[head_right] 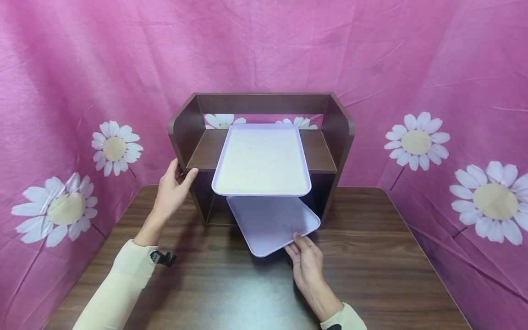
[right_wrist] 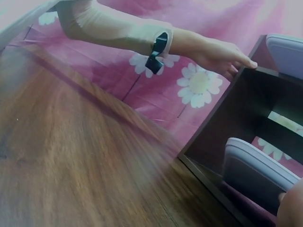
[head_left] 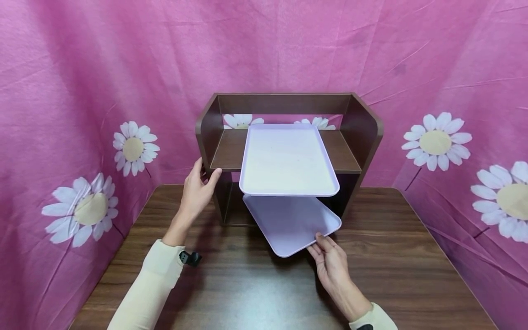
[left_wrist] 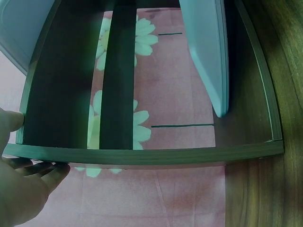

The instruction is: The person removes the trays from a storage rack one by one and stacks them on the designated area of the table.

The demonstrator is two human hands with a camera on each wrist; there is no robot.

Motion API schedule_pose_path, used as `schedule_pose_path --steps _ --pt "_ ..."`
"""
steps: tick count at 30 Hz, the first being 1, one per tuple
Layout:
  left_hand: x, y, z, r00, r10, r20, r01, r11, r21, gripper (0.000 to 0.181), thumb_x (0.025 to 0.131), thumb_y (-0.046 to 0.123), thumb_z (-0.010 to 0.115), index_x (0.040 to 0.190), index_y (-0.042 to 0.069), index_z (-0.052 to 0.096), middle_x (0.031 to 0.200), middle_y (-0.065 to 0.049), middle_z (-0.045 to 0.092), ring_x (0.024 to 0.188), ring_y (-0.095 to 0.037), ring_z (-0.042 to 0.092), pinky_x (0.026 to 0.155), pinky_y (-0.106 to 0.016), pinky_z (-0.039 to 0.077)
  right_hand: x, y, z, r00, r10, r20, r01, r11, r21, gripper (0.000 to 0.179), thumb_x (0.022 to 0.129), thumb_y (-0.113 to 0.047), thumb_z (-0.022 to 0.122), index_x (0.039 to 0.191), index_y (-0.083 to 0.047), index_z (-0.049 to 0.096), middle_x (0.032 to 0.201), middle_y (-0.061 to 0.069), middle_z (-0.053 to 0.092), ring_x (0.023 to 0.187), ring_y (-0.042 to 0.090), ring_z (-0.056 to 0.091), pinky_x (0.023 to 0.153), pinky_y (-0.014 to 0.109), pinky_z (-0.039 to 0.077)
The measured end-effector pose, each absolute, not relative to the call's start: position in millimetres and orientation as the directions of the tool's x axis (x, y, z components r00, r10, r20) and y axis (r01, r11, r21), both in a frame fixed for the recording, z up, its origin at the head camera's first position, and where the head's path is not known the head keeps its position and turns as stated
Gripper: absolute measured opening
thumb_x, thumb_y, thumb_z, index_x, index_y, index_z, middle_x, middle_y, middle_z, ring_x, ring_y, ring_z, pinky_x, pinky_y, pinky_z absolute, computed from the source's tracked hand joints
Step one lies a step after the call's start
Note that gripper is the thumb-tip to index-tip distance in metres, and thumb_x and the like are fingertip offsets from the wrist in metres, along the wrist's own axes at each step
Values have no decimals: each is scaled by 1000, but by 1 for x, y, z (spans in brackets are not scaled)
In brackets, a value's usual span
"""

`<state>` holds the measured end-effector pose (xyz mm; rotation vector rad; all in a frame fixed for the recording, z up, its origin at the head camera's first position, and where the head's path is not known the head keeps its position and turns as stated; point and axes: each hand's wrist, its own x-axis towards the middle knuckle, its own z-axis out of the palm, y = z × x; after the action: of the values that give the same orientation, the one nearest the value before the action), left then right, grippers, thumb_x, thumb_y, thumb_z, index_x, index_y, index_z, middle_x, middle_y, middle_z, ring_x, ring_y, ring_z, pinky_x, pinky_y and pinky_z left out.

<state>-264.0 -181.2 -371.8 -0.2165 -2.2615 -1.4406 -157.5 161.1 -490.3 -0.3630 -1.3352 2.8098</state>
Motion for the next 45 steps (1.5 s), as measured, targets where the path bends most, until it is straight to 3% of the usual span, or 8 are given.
schedule_pose_path --steps 5,11,20,26,31,35,41,45 --pt "-263 -181 -372 -889 -106 445 359 441 823 57 105 24 70 155 5 49 147 -25 62 136 -41 63 112 -55 55 -159 166 -490 -973 108 -204 90 -634 -768 22 111 -2 49 132 5 52 116 6 77 113 14 73 95 29 64" --pt "-263 -181 -373 -890 -102 444 361 435 825 57 105 22 70 156 5 48 146 -26 62 136 -41 63 112 -54 55 -160 172 -489 -981 88 -173 91 -581 -809 11 111 -3 51 120 1 55 106 4 77 106 13 75 93 29 65" --pt "-263 -181 -372 -883 -97 460 383 418 824 56 106 24 70 155 6 50 145 -25 63 134 -40 63 113 -54 55 -161 184 -483 -984 95 -153 73 -563 -823 16 109 1 50 122 0 60 103 2 79 102 12 76 89 28 66" --pt "-263 -180 -371 -881 -101 463 383 426 820 54 106 22 70 154 5 52 145 -24 64 134 -39 64 112 -52 56 -163 192 -477 -984 96 -151 68 -578 -813 18 108 2 52 106 -6 67 93 2 78 93 12 77 82 27 67" --pt "-263 -180 -368 -879 -100 467 388 420 820 47 105 21 71 148 5 59 139 -21 69 129 -33 68 102 -26 59 -165 200 -474 -986 96 -134 55 -578 -814 20 109 0 53 102 -7 70 91 1 78 90 12 78 79 29 68" --pt "-262 -181 -367 -877 -103 469 391 412 823 47 104 21 73 146 6 61 136 -20 71 127 -31 69 91 -6 52 -167 205 -472 -988 90 -129 55 -570 -820 23 110 -1 54 100 -9 72 86 -1 78 84 9 77 76 29 68" --pt "-262 -182 -366 -884 -102 456 383 401 832 49 104 24 73 148 7 61 138 -19 70 130 -29 67 97 -14 55 -170 214 -468 -989 78 -124 58 -565 -823 26 110 -4 55 95 -11 75 78 -3 76 73 7 73 71 26 66" --pt "-261 -184 -366 -892 -107 440 373 376 848 49 103 23 74 148 6 62 137 -20 71 129 -29 67 97 -13 55 -171 219 -467 -986 79 -145 79 -547 -834 27 110 -6 56 94 -12 77 80 -2 78 77 7 75 72 26 67"
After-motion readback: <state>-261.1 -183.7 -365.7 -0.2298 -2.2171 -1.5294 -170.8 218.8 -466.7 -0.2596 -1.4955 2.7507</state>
